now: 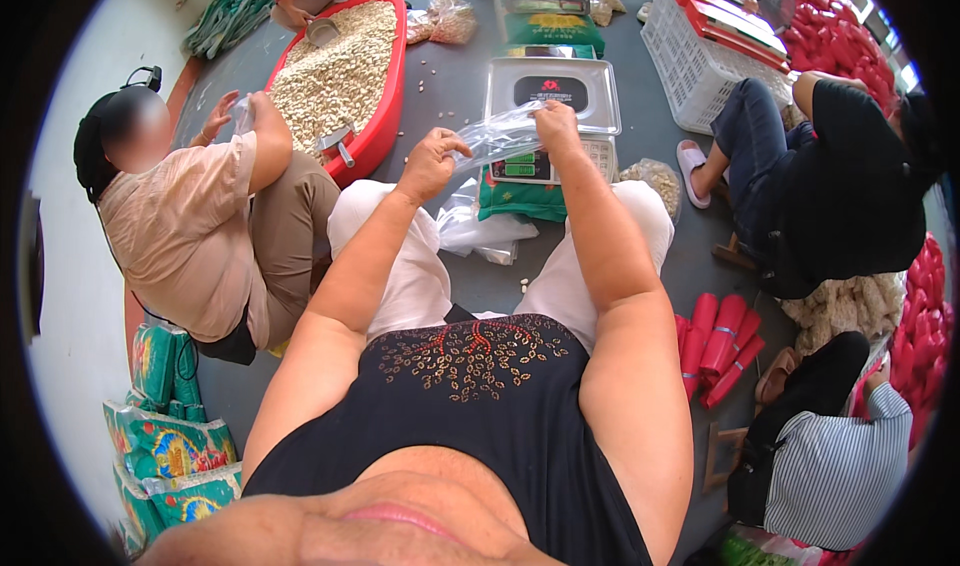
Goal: The person scoops peanuts from a large red basin into a plastic bag, weighs the bag on a digital scale, and then transfers the peanuts into another bag. This process is repeated multiple times.
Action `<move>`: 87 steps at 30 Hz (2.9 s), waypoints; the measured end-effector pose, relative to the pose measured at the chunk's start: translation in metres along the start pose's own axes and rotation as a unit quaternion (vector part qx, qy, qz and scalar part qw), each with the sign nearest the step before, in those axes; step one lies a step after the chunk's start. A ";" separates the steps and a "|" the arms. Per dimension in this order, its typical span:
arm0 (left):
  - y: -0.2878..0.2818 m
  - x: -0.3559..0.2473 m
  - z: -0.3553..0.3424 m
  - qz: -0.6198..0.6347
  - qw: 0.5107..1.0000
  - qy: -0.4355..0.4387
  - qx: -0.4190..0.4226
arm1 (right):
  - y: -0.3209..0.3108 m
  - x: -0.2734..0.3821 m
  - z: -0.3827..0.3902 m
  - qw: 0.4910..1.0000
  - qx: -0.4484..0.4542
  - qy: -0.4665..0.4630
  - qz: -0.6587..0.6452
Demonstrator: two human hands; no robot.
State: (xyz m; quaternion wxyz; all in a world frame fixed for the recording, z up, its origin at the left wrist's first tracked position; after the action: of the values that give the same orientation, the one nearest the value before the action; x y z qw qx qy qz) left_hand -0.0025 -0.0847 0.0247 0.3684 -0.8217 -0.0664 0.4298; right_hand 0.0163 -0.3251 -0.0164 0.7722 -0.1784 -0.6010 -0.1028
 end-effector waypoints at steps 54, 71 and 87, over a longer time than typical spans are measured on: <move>0.015 0.032 0.002 -0.138 0.982 -0.123 -0.033 | -0.048 0.013 0.044 0.823 0.143 -0.143 0.531; 0.010 0.027 0.004 -0.139 0.980 -0.139 -0.016 | -0.046 0.013 0.045 0.820 0.142 -0.161 0.530; 0.011 0.019 0.005 -0.130 0.983 -0.130 -0.004 | -0.046 0.015 0.047 0.818 0.142 -0.149 0.538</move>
State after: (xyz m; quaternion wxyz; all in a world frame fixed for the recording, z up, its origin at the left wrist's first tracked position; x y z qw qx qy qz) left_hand 0.0032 -0.0819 0.0029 0.4062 -0.7448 -0.2216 0.4808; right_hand -0.0393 -0.3474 0.0147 0.6226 -0.3748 -0.5252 0.4427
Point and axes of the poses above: each hand's wrist, its own z-axis away from the middle knuckle, its own y-axis out of the palm, x = y × z, the point moved 8 cm from there along -z, towards the middle knuckle, and after that the axes turned 5 degrees about y, right-handed, at the moved point
